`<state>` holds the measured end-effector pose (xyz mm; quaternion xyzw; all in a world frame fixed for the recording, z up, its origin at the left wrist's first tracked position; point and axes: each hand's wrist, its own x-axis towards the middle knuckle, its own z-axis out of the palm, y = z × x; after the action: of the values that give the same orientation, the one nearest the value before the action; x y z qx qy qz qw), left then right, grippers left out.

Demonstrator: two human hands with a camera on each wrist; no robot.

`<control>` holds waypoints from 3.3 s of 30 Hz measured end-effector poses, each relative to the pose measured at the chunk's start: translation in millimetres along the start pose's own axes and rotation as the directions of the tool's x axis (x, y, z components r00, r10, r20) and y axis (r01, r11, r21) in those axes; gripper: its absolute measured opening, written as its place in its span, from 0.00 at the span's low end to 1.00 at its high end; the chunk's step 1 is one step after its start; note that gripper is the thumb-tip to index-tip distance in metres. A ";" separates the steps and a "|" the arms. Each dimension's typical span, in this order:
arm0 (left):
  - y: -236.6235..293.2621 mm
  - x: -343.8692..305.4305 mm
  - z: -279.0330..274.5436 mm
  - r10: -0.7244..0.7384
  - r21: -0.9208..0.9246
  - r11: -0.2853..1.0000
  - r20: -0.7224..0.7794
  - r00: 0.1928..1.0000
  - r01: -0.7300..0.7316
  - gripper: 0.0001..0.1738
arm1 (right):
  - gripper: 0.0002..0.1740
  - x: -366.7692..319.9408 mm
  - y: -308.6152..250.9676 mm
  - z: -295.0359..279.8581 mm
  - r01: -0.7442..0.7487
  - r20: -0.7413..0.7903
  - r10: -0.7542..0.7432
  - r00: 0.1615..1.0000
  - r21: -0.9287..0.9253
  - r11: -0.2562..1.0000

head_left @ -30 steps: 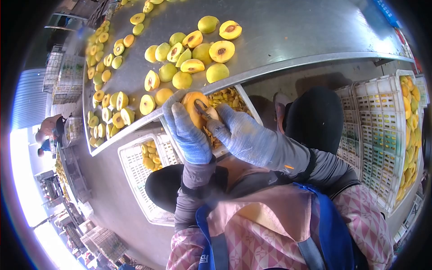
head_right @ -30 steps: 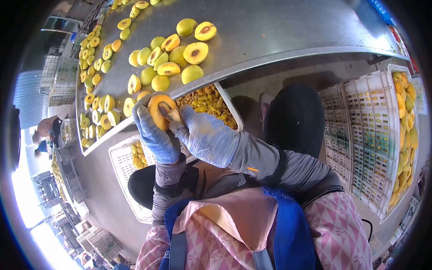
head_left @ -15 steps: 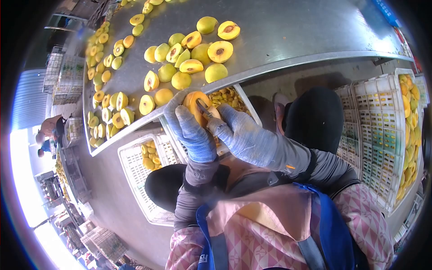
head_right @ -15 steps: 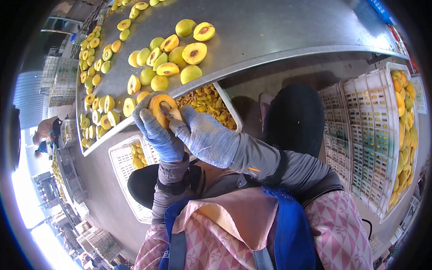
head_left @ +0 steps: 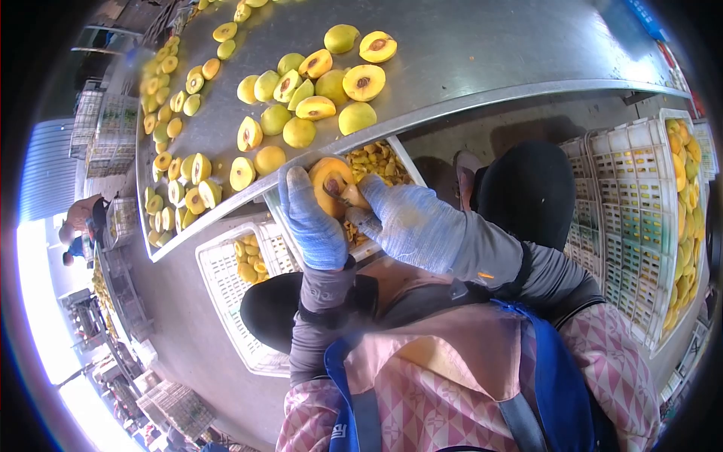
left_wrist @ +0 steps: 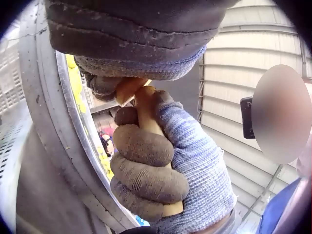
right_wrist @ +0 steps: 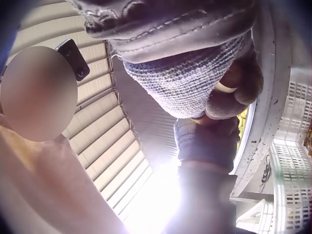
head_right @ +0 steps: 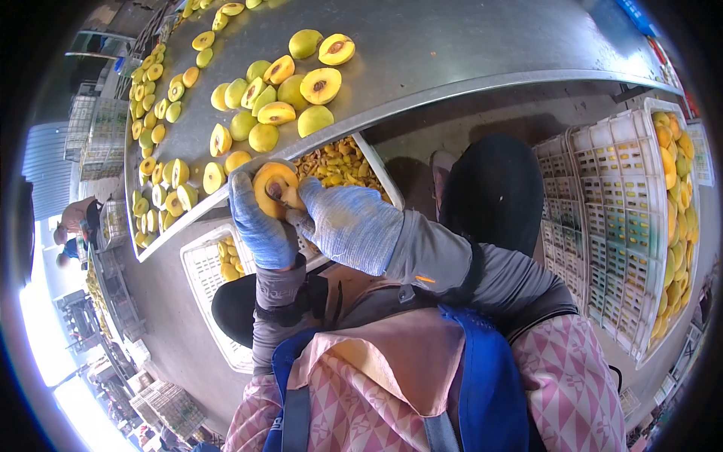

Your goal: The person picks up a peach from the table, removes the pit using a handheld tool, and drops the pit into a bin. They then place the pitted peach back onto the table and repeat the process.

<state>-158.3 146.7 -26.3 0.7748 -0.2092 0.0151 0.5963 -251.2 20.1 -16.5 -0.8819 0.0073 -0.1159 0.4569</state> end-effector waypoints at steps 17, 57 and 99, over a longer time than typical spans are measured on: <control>7.7 8.4 -11.7 -0.371 -0.322 0.846 0.216 0.903 0.424 0.21 | 0.23 -3.2 6.4 1.5 0.027 0.123 -0.030 0.992 0.027 0.999; 4.2 -5.6 5.9 -0.062 -0.018 0.998 0.017 0.998 0.062 0.33 | 0.19 2.3 7.1 13.5 -0.056 0.071 0.021 0.997 0.527 0.848; -8.9 -12.4 -9.9 -0.211 -0.235 0.947 0.064 0.975 0.221 0.20 | 0.24 3.8 9.3 -2.6 -0.147 0.205 0.070 0.976 0.390 0.909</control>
<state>-164.3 161.6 -35.0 0.7150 -0.1348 -0.0906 0.6800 -247.2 12.1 -21.9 -0.7741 -0.0103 -0.0060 0.6329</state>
